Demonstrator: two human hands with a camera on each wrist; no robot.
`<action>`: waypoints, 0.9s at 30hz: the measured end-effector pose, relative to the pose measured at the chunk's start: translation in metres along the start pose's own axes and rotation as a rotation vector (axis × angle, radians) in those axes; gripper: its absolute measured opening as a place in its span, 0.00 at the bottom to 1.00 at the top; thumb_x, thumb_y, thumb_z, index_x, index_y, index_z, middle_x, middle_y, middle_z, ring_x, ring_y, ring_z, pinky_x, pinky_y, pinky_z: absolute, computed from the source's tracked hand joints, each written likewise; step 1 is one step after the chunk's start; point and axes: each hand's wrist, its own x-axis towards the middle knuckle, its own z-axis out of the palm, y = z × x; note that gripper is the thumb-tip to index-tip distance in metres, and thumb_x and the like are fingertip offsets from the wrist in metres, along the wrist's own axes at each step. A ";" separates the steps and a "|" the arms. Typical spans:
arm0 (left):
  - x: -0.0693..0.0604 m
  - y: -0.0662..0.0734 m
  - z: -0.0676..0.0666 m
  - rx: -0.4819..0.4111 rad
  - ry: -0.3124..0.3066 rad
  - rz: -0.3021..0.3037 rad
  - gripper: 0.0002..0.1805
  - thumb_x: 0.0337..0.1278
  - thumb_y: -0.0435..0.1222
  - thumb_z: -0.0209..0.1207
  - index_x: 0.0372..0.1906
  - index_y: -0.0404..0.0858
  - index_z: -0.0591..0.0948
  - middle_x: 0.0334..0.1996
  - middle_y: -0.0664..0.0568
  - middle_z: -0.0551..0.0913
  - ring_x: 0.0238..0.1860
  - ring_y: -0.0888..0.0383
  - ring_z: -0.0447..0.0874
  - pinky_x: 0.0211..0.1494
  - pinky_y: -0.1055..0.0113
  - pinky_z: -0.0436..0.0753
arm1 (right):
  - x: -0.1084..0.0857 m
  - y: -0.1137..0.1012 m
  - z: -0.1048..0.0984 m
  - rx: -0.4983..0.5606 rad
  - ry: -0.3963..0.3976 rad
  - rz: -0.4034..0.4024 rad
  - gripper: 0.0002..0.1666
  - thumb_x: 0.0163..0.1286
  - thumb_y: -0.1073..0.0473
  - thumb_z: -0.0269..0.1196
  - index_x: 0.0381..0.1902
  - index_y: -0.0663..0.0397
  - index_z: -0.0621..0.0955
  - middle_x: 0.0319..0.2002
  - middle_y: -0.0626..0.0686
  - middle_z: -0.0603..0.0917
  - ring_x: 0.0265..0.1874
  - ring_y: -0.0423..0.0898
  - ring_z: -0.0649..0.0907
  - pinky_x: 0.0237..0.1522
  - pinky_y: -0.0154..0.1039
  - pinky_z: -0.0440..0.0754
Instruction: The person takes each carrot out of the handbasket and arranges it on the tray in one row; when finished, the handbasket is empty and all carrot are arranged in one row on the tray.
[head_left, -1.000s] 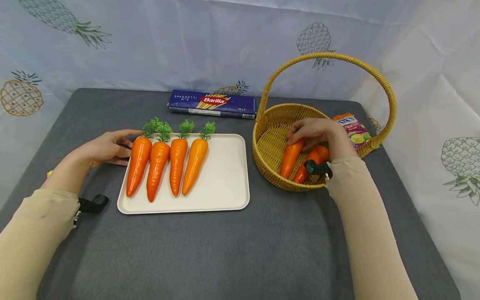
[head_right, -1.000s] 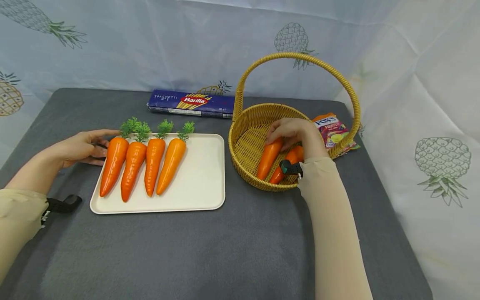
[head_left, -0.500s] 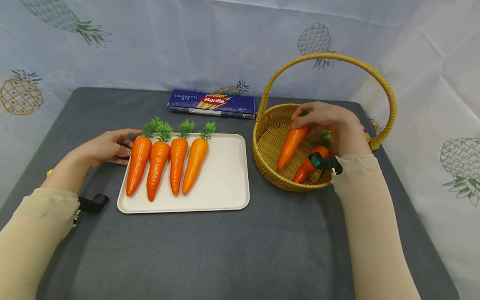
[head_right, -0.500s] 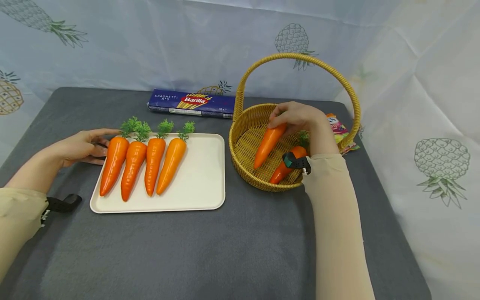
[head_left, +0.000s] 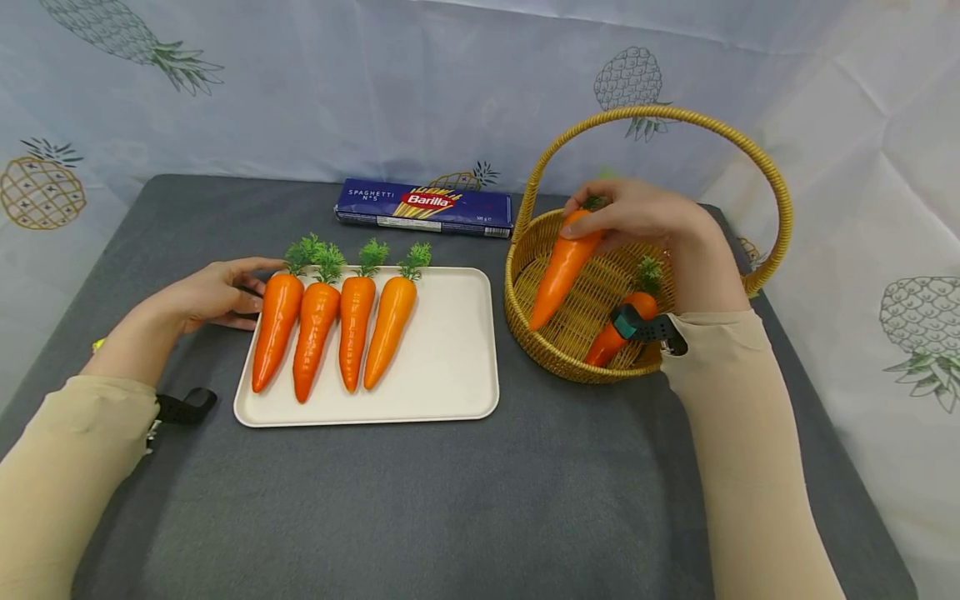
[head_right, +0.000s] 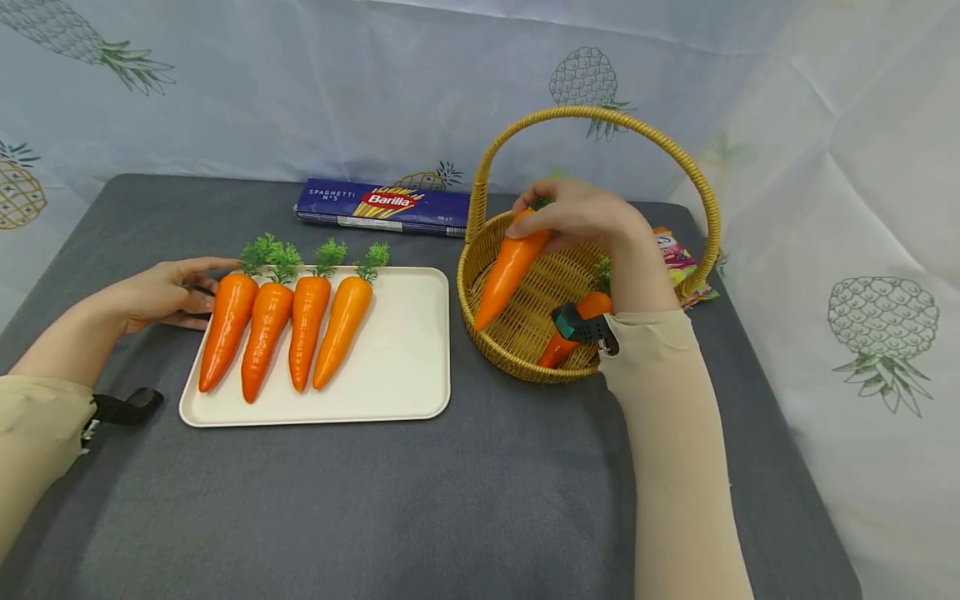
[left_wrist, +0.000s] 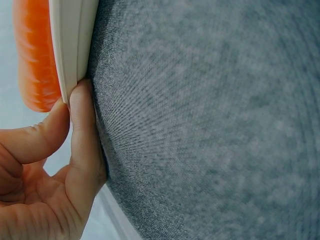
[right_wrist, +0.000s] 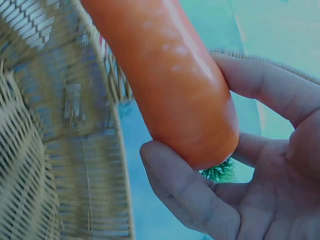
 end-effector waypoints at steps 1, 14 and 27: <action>0.000 0.000 0.000 0.001 -0.001 0.000 0.39 0.70 0.26 0.47 0.80 0.41 0.45 0.52 0.40 0.65 0.44 0.59 0.77 0.47 0.61 0.89 | -0.001 -0.003 0.003 -0.015 -0.001 -0.006 0.31 0.69 0.47 0.63 0.62 0.56 0.69 0.54 0.55 0.73 0.45 0.46 0.80 0.45 0.32 0.85; -0.001 0.001 0.000 -0.004 -0.003 -0.005 0.40 0.70 0.26 0.48 0.80 0.41 0.45 0.51 0.41 0.65 0.43 0.60 0.77 0.47 0.61 0.89 | 0.005 -0.023 0.043 -0.010 -0.086 -0.069 0.23 0.68 0.52 0.64 0.55 0.56 0.73 0.47 0.54 0.79 0.42 0.46 0.82 0.47 0.37 0.85; -0.001 0.002 0.000 -0.006 0.003 -0.014 0.40 0.70 0.27 0.48 0.80 0.41 0.45 0.51 0.40 0.65 0.43 0.60 0.78 0.46 0.62 0.89 | 0.016 -0.046 0.077 0.029 -0.171 -0.148 0.22 0.65 0.56 0.66 0.54 0.56 0.75 0.46 0.56 0.81 0.42 0.49 0.83 0.47 0.41 0.87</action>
